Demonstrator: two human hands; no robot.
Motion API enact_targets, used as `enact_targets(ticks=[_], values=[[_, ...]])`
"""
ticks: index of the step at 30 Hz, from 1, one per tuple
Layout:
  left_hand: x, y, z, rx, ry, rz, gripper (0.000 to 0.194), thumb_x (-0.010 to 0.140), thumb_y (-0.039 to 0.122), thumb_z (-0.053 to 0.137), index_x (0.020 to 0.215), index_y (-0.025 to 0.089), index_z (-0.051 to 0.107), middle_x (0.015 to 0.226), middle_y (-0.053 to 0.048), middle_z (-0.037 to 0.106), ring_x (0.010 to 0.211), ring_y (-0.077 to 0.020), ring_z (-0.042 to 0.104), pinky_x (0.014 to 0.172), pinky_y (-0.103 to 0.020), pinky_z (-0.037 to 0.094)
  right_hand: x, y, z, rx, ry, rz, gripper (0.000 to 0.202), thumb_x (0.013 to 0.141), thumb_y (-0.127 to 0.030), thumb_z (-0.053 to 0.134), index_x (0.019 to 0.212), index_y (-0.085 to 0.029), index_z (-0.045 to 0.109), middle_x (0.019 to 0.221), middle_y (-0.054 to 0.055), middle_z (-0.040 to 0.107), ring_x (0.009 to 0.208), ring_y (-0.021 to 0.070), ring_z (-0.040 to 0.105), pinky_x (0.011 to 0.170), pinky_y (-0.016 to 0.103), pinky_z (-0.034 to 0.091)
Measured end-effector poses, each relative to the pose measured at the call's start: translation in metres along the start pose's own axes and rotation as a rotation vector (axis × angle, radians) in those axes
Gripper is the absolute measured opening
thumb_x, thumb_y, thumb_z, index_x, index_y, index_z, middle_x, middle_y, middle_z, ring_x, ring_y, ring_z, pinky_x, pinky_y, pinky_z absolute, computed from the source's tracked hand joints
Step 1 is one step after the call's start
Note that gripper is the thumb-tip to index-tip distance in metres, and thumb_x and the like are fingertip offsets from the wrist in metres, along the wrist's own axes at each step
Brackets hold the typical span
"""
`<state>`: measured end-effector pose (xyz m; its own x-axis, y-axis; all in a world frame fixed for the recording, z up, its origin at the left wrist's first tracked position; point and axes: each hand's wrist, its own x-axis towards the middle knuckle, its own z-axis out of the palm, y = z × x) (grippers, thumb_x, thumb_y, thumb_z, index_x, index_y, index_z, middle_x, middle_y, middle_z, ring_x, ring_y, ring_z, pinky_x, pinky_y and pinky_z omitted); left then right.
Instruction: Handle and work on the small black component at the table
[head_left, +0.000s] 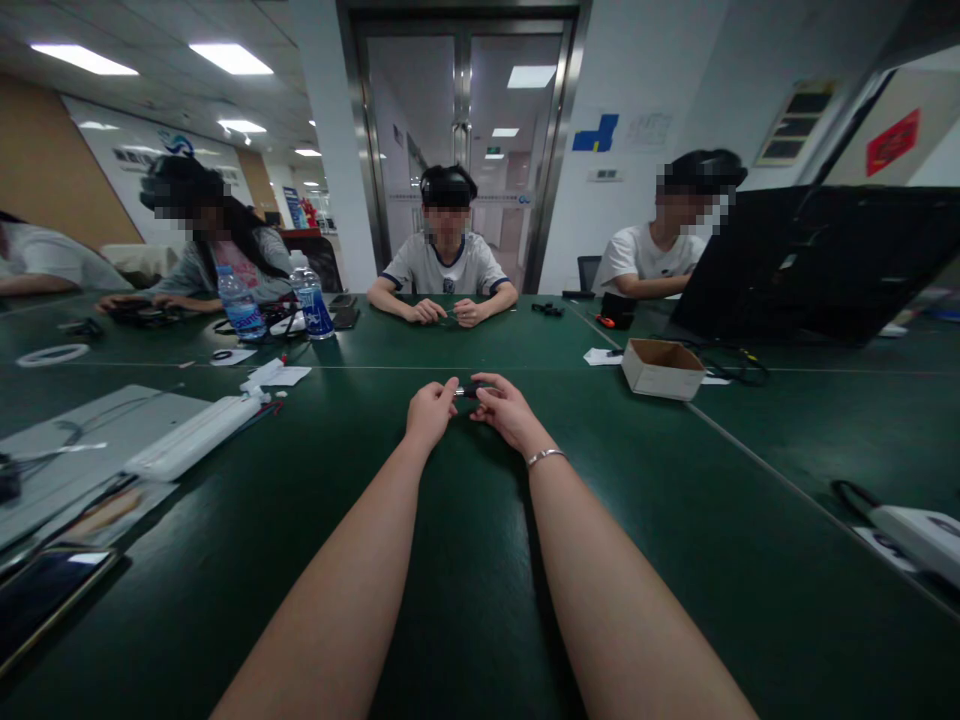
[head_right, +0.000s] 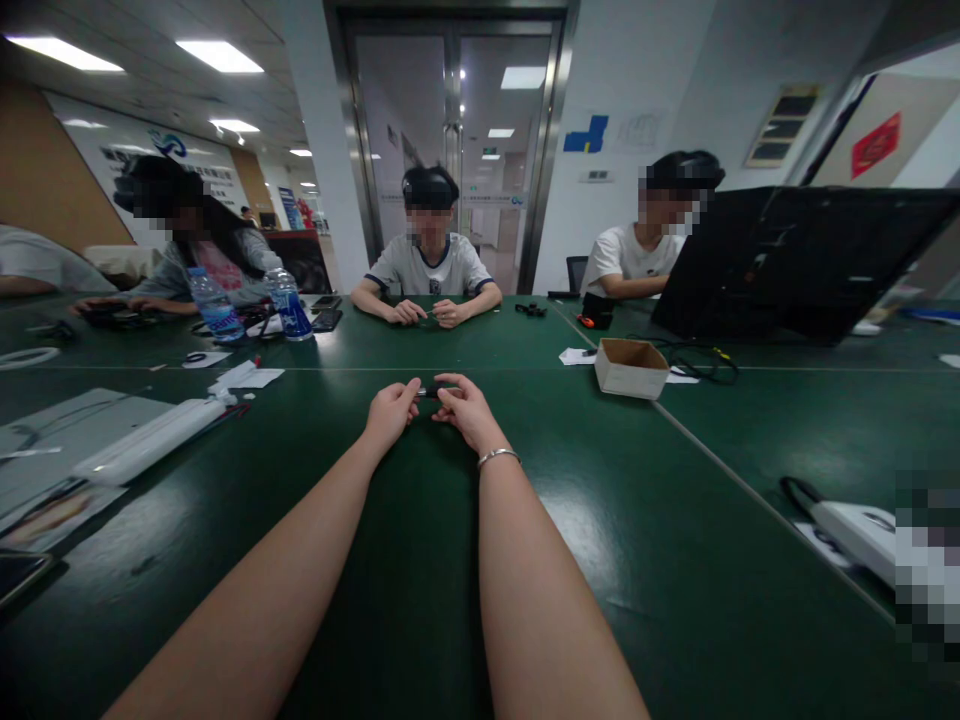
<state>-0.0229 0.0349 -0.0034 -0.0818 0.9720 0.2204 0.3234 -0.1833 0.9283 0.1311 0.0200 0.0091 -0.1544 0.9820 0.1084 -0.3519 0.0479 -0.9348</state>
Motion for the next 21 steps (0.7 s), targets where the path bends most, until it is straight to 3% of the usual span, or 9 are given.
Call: enact_targets(ticks=[14, 21], values=[[-0.005, 0.011, -0.004, 0.046, 0.017, -0.050, 0.054, 0.087, 0.061, 0.043, 0.052, 0.020, 0.051, 0.043, 0.000, 0.050, 0.043, -0.0143, 0.047, 0.051, -0.027, 0.035, -0.002, -0.004, 0.000, 0.013, -0.062, 0.016, 0.032, 0.071, -0.026, 0.080, 0.099, -0.020, 0.066, 0.069, -0.004, 0.062, 0.049, 0.0066, 0.054, 0.058, 0.024, 0.056], [-0.002, 0.003, -0.002, -0.044, 0.010, 0.036, 0.048, 0.083, 0.061, 0.049, 0.060, 0.019, 0.055, 0.050, 0.001, 0.053, 0.048, -0.0126, 0.049, 0.050, -0.024, 0.034, 0.000, -0.003, 0.003, 0.044, -0.003, 0.034, 0.042, 0.064, -0.042, 0.085, 0.088, -0.016, 0.062, 0.051, -0.005, 0.057, 0.044, 0.0088, 0.053, 0.054, 0.023, 0.053]])
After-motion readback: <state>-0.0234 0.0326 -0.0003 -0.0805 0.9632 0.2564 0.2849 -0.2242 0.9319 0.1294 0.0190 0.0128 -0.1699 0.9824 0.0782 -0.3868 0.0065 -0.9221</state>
